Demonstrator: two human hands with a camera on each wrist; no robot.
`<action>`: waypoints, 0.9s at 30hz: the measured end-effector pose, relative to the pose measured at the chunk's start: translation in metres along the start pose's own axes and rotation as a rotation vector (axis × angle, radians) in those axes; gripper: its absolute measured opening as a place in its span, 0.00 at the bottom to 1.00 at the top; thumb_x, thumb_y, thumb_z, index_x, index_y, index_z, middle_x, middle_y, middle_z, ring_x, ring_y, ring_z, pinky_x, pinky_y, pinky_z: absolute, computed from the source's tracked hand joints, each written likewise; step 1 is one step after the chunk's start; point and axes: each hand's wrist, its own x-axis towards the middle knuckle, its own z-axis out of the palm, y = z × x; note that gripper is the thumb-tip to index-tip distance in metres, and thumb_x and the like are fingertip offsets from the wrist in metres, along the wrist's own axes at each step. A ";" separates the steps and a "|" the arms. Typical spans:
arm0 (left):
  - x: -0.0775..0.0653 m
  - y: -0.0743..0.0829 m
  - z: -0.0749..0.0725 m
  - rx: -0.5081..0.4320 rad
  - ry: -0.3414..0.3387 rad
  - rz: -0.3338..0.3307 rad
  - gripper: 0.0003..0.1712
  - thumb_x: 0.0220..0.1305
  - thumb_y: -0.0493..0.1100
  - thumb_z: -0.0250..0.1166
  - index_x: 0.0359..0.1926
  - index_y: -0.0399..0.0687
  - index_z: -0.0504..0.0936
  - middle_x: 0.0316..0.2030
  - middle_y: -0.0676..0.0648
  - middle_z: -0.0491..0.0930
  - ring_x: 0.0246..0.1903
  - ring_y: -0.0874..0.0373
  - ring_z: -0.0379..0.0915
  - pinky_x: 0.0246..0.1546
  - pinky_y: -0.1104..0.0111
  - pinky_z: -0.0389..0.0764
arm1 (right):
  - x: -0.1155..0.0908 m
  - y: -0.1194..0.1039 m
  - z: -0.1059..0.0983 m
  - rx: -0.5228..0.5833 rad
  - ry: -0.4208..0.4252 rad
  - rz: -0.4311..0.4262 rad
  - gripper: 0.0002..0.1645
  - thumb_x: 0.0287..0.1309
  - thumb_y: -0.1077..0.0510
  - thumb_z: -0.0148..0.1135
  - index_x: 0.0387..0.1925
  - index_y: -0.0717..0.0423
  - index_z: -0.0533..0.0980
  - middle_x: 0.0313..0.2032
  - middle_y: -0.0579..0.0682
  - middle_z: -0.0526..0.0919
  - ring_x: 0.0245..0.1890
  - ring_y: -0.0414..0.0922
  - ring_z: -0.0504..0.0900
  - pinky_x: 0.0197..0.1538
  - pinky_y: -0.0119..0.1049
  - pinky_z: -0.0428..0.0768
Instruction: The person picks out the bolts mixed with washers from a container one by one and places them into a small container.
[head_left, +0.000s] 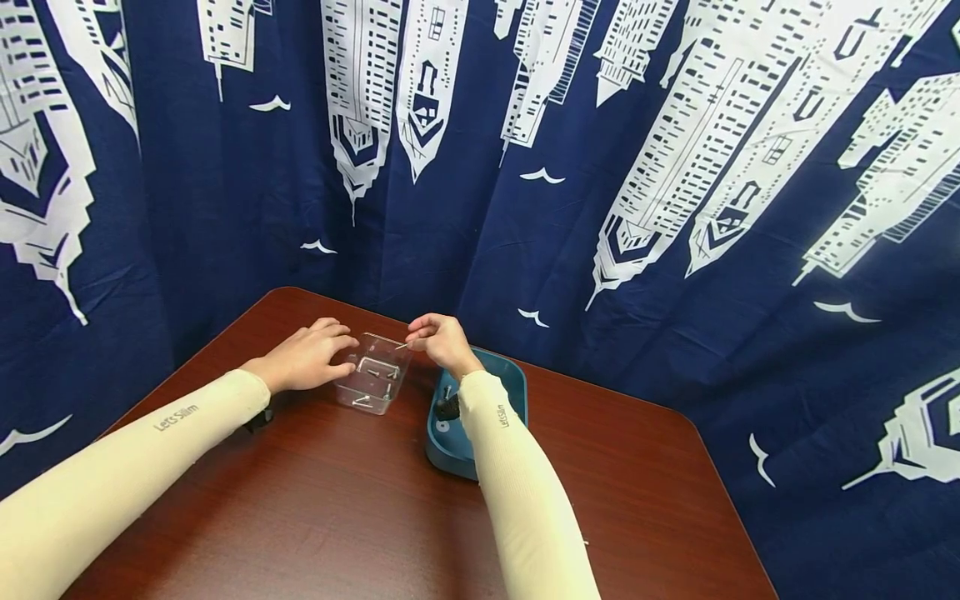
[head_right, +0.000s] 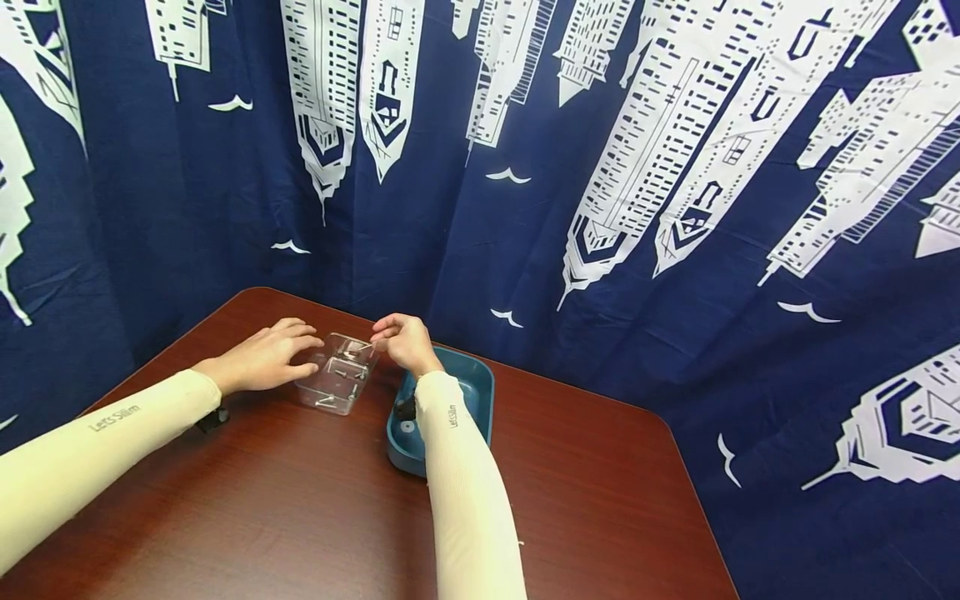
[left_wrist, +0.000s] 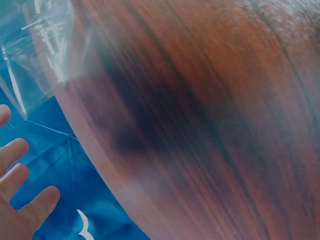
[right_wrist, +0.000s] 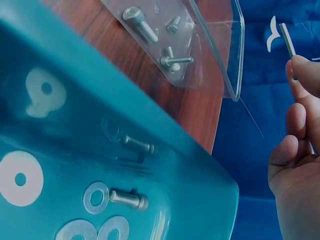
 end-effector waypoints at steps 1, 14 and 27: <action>0.000 0.000 0.001 0.003 -0.004 -0.001 0.27 0.65 0.52 0.66 0.61 0.41 0.80 0.64 0.34 0.74 0.69 0.37 0.60 0.62 0.38 0.67 | 0.000 0.000 0.001 0.002 -0.005 0.001 0.14 0.51 0.74 0.68 0.42 0.66 0.80 0.35 0.60 0.89 0.29 0.36 0.82 0.41 0.36 0.80; -0.002 -0.002 0.010 0.009 -0.002 -0.001 0.32 0.64 0.53 0.67 0.63 0.40 0.78 0.63 0.35 0.74 0.67 0.38 0.61 0.61 0.38 0.69 | 0.000 0.003 0.010 0.022 -0.039 -0.001 0.18 0.53 0.75 0.66 0.48 0.74 0.78 0.37 0.65 0.88 0.33 0.48 0.87 0.47 0.45 0.84; 0.000 -0.004 0.009 -0.001 -0.041 -0.030 0.33 0.63 0.53 0.67 0.64 0.40 0.77 0.64 0.34 0.73 0.68 0.39 0.59 0.61 0.36 0.68 | 0.000 0.004 0.014 0.015 -0.043 0.027 0.15 0.52 0.74 0.68 0.44 0.71 0.80 0.33 0.60 0.88 0.27 0.36 0.82 0.34 0.26 0.77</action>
